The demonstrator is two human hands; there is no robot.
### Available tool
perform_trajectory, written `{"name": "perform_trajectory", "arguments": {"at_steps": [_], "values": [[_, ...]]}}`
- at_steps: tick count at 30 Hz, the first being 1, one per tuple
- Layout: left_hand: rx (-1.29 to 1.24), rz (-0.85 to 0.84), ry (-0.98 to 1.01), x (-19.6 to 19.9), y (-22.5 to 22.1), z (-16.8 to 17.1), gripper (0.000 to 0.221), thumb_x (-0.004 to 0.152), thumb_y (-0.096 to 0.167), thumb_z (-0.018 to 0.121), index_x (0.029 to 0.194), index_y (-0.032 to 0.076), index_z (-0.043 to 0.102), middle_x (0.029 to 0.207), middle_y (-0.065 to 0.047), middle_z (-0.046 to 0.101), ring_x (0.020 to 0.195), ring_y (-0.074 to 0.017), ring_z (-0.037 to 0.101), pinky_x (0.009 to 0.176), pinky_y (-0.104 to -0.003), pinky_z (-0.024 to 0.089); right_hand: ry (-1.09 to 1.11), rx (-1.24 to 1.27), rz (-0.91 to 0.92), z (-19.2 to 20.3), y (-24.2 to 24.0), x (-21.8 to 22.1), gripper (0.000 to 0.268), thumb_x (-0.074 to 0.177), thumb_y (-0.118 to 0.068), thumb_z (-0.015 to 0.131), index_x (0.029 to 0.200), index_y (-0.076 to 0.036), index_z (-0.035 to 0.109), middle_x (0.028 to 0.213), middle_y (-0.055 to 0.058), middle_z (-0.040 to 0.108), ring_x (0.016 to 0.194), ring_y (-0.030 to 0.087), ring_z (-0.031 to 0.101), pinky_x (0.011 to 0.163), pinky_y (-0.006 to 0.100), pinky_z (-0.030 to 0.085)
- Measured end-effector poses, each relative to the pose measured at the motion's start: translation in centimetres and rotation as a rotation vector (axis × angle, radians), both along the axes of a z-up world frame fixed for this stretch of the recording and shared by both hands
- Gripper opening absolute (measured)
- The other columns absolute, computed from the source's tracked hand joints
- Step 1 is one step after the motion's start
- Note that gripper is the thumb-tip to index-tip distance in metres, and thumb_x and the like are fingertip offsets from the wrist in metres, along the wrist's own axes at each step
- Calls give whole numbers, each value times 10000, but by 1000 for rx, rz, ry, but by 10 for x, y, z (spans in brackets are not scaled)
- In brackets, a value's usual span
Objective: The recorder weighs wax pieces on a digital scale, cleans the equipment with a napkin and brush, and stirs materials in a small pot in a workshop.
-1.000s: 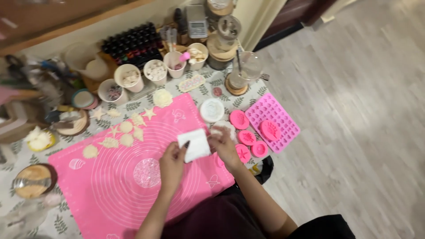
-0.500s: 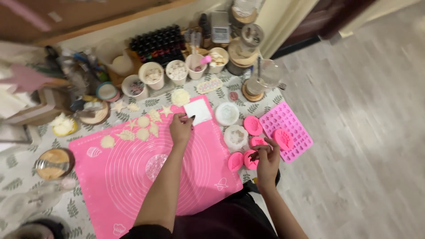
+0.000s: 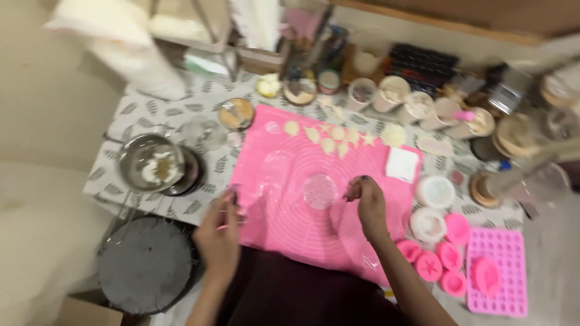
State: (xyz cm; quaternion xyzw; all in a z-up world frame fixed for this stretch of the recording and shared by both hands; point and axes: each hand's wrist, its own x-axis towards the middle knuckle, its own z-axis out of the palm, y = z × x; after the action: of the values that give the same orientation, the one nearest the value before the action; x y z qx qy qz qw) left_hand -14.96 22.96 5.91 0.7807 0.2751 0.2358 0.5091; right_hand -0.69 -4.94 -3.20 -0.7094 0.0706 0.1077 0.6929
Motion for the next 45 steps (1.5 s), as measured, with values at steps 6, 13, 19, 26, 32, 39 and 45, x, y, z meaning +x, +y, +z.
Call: {"name": "perform_trajectory", "arguments": {"at_steps": [6,13,19,26,32,39,45], "values": [[488,325,183,-88,135,11,91,1126,96,648,1150,86,735,936,-104,761,857,-205,700,780,-341,541,21,73,220,27,118,-2,200,984,-83,453,1167,-48,525,852,106,669,681,171,642,643,310,542],[527,-15,338,-104,243,-3,867,684,384,904,1352,-50,561,1248,-261,666,1129,-404,651,905,-448,526,207,26,218,14,193,-33,233,1006,-97,478,1167,-5,621,865,127,702,718,182,671,683,316,565],[-390,-247,578,-85,291,-88,364,809,289,789,1057,31,721,821,-80,729,666,-169,685,623,-310,546,243,-85,109,-12,215,-38,227,997,-111,494,1155,-13,625,863,130,701,717,197,675,681,328,561],[-702,-285,480,-71,294,-57,165,880,206,717,826,67,646,617,37,565,483,-55,467,422,-230,339,191,-151,11,20,230,-42,204,997,-99,509,1125,-1,634,887,115,698,729,186,661,708,326,561],[-561,-330,466,-73,313,-73,185,867,183,716,743,68,642,560,35,555,464,-60,459,436,-235,355,221,-190,-10,27,231,-47,216,1000,-105,491,1126,-7,636,890,124,697,729,190,664,707,333,564],[-501,-361,419,-67,313,-74,259,871,181,727,693,66,577,547,29,551,468,-62,464,455,-244,362,222,-221,-4,23,235,-46,226,995,-106,497,1131,1,642,906,125,706,734,192,667,723,333,559],[-490,-376,434,-74,321,-82,245,866,169,722,693,61,586,540,21,550,475,-65,461,466,-257,357,204,-269,47,27,243,-34,233,987,-106,499,1133,0,647,897,123,715,738,188,676,719,332,562]]}}
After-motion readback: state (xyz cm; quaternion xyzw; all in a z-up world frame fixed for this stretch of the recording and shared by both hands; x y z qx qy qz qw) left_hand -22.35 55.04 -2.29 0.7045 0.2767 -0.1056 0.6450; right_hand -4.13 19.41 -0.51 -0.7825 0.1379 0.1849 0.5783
